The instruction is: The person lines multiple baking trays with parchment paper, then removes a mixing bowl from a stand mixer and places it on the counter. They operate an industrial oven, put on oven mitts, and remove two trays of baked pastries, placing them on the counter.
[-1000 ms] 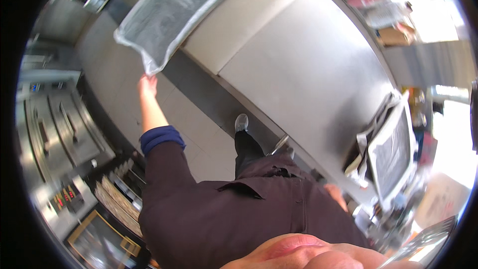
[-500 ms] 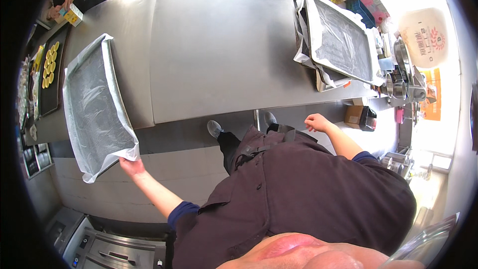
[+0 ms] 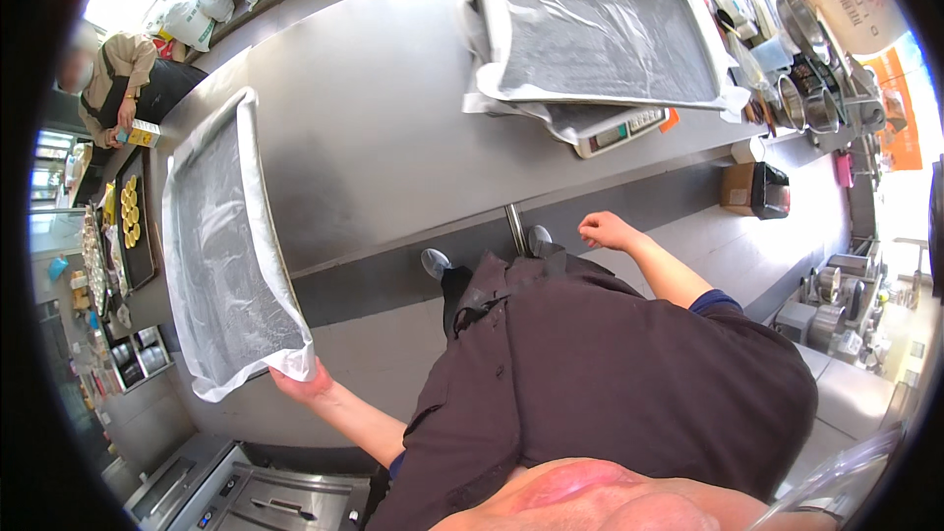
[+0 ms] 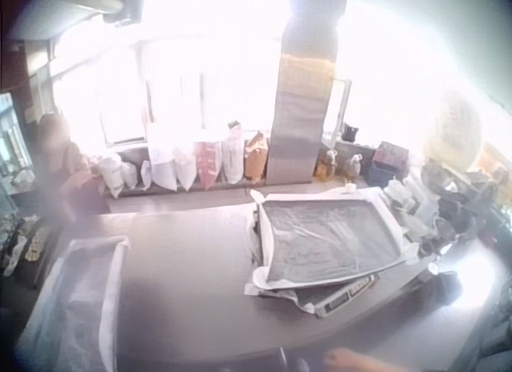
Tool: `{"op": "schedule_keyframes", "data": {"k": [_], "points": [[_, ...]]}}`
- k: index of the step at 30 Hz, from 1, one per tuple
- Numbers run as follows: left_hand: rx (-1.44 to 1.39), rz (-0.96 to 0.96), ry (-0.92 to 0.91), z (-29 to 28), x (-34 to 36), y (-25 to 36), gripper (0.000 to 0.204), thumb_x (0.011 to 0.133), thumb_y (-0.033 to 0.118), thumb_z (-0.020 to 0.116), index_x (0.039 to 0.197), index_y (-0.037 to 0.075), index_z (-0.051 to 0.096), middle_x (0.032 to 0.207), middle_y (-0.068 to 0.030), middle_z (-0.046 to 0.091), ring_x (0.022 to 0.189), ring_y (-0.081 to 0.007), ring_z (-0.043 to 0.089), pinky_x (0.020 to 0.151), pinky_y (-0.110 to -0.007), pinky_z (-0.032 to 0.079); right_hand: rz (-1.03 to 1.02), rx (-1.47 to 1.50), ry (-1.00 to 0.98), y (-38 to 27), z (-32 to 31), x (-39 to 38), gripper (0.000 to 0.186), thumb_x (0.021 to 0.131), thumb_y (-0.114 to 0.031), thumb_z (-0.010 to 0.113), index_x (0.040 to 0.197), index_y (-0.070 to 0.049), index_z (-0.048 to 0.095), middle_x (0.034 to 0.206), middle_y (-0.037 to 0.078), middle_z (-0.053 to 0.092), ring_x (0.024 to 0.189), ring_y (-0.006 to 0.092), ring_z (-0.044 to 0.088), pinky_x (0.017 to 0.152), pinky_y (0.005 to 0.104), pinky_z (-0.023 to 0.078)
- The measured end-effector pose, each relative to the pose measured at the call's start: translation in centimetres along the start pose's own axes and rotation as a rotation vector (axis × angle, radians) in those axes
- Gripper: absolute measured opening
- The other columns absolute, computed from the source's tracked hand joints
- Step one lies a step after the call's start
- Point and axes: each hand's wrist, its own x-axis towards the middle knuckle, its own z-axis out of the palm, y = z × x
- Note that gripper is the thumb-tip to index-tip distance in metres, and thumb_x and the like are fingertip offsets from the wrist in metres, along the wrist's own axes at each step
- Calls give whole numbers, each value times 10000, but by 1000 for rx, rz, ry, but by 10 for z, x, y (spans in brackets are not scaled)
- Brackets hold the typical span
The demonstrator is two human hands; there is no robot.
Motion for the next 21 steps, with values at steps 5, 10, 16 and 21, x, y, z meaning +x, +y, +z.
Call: {"op": "schedule_keyframes", "data": {"k": [5, 10, 16, 21], "points": [[66, 74, -60, 69, -91, -47, 427, 1011, 371, 572, 1302, 71, 660, 1259, -86, 728, 1157, -296, 699, 971, -493, 572, -175, 155, 13, 32, -67, -13, 320, 968, -240, 653, 1171, -3, 721, 987, 88, 770, 851, 166, 739, 767, 322, 579], [80, -19, -321, 185, -141, -117, 521, 959, 233, 627, 1451, 70, 574, 1426, -107, 655, 1293, -324, 634, 1100, -534, 516, -246, 322, 66, 47, -130, -57, 318, 1019, -248, 641, 1247, -32, 690, 1097, 68, 765, 927, 145, 723, 806, 304, 547], [23, -240, -549, 316, -187, -212, 286, 973, 215, 646, 1212, 60, 672, 1176, -93, 737, 1141, -272, 690, 1114, -559, 484, -342, 523, 187, 84, -159, -98, 318, 1006, -206, 646, 1245, -3, 694, 1086, 104, 769, 950, 174, 726, 835, 317, 562], [5, -486, -704, 389, -192, -287, 219, 993, 153, 584, 1119, 10, 690, 1033, -105, 769, 966, -262, 742, 908, -477, 584, -299, 667, 299, 122, -148, -115, 306, 996, -188, 658, 1230, 6, 698, 1070, 112, 769, 940, 178, 720, 847, 331, 574]]}}
